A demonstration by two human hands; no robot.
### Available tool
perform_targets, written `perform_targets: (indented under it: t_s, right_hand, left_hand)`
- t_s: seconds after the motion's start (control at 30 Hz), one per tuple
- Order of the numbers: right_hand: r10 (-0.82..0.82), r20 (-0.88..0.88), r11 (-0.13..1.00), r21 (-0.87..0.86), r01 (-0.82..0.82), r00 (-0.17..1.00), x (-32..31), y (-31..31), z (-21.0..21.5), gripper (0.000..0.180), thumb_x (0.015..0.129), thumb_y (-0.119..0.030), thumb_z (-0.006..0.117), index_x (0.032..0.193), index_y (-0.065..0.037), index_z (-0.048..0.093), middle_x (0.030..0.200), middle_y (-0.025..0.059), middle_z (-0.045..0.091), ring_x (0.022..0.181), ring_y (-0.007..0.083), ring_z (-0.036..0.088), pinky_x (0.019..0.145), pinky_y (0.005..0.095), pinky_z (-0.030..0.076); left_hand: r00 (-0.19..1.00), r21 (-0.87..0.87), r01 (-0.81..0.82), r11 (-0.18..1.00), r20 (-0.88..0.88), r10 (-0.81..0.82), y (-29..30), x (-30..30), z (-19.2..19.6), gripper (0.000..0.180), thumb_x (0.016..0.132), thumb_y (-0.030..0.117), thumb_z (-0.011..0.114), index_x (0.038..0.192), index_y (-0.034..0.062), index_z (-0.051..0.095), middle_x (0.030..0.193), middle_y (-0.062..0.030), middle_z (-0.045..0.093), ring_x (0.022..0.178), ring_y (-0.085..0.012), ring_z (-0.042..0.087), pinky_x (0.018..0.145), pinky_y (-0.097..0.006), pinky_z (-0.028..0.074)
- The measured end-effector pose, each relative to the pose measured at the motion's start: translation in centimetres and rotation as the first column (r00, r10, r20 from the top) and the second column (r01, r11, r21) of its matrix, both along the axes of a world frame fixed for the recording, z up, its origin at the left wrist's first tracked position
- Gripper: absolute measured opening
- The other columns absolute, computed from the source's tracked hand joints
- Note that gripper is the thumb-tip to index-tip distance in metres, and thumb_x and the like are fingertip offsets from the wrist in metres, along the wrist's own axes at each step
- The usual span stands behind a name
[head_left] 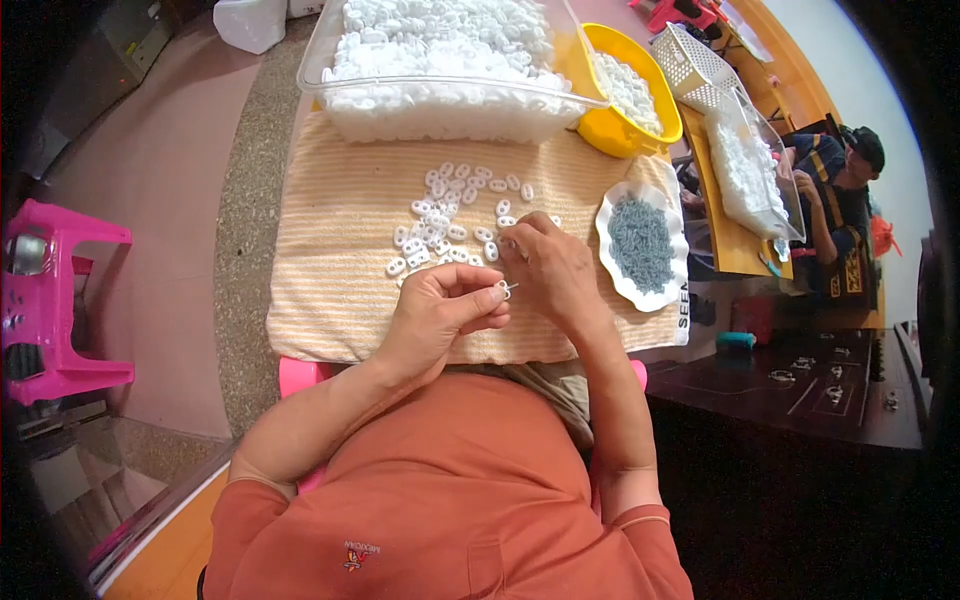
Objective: Manually assembling small white plastic components by threading them onto a black cord.
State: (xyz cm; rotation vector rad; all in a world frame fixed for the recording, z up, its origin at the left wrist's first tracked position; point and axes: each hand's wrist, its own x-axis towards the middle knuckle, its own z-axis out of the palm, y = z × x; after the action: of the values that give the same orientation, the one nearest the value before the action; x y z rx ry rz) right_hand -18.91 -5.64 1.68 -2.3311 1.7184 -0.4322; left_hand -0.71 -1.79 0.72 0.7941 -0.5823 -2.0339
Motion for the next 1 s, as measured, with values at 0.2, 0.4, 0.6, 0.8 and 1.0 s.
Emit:
perform_targets:
  t_s: [0.2, 0.4, 0.6, 0.8, 1.0]
  right_hand:
    - [0.024, 0.096, 0.999, -0.041, -0.020, 0.995, -0.4, 0.1, -0.3, 0.016, 0.082, -0.014, 0.065, 0.095, -0.005, 0.065, 0.090, 0.0115, 0.063, 0.077, 0.0320, 0.063, 0.068, 0.0399, 0.050]
    - [0.068, 0.208, 0.998, -0.033, -0.062, 0.976, -1.3, 0.4, -0.2, 0.018, 0.080, -0.010, 0.068, 0.095, -0.002, 0.064, 0.080, 0.0120, 0.062, 0.071, 0.0272, 0.062, 0.065, 0.0360, 0.048]
    - [-0.065, 0.522, 0.983, 0.179, -0.035, 0.850, -1.8, 1.8, 0.1, 0.022, 0.084, -0.005, 0.068, 0.105, -0.001, 0.065, 0.075, -0.0007, 0.055, 0.066, 0.0067, 0.050, 0.060, 0.0235, 0.043]
    - [-0.268, 0.737, 0.895, 0.428, -0.122, 0.621, -2.5, 2.9, 0.1, 0.024, 0.088, -0.005, 0.067, 0.110, 0.002, 0.062, 0.081, -0.0029, 0.057, 0.069, 0.0031, 0.052, 0.058, 0.0186, 0.044]
    - [-0.298, 0.830, 0.881, 0.429, -0.201, 0.471, -3.2, 2.9, -1.4, 0.029, 0.085, -0.002, 0.068, 0.112, 0.004, 0.059, 0.083, 0.0019, 0.060, 0.068, 0.0070, 0.058, 0.059, 0.0206, 0.051]
  left_hand:
    - [1.000, -0.004, -0.010, 1.000, 0.016, 0.010, 0.0, 0.0, 0.0, 0.014, 0.088, 0.004, 0.065, 0.101, -0.0005, 0.063, 0.088, -0.0075, 0.066, 0.079, -0.0141, 0.066, 0.075, -0.028, 0.058]
    - [1.000, -0.011, -0.010, 1.000, 0.030, 0.010, -0.1, 0.1, 0.0, 0.014, 0.088, 0.004, 0.065, 0.101, -0.0006, 0.063, 0.088, -0.0076, 0.066, 0.078, -0.0140, 0.066, 0.074, -0.028, 0.058]
    - [0.999, -0.008, -0.026, 1.000, 0.028, 0.026, -0.1, 0.2, 0.0, 0.013, 0.088, 0.004, 0.065, 0.100, -0.0016, 0.064, 0.087, -0.0074, 0.067, 0.077, -0.0124, 0.065, 0.074, -0.027, 0.057]
    - [0.999, 0.004, -0.025, 1.000, 0.025, 0.025, -0.2, 0.1, 0.0, 0.014, 0.088, 0.005, 0.065, 0.100, -0.0008, 0.063, 0.087, -0.0073, 0.067, 0.077, -0.0128, 0.066, 0.074, -0.026, 0.057]
    - [1.000, 0.002, -0.014, 1.000, 0.027, 0.014, -0.2, 0.1, -0.2, 0.014, 0.087, 0.005, 0.066, 0.100, 0.0002, 0.063, 0.088, -0.0069, 0.066, 0.077, -0.0138, 0.066, 0.073, -0.028, 0.058]
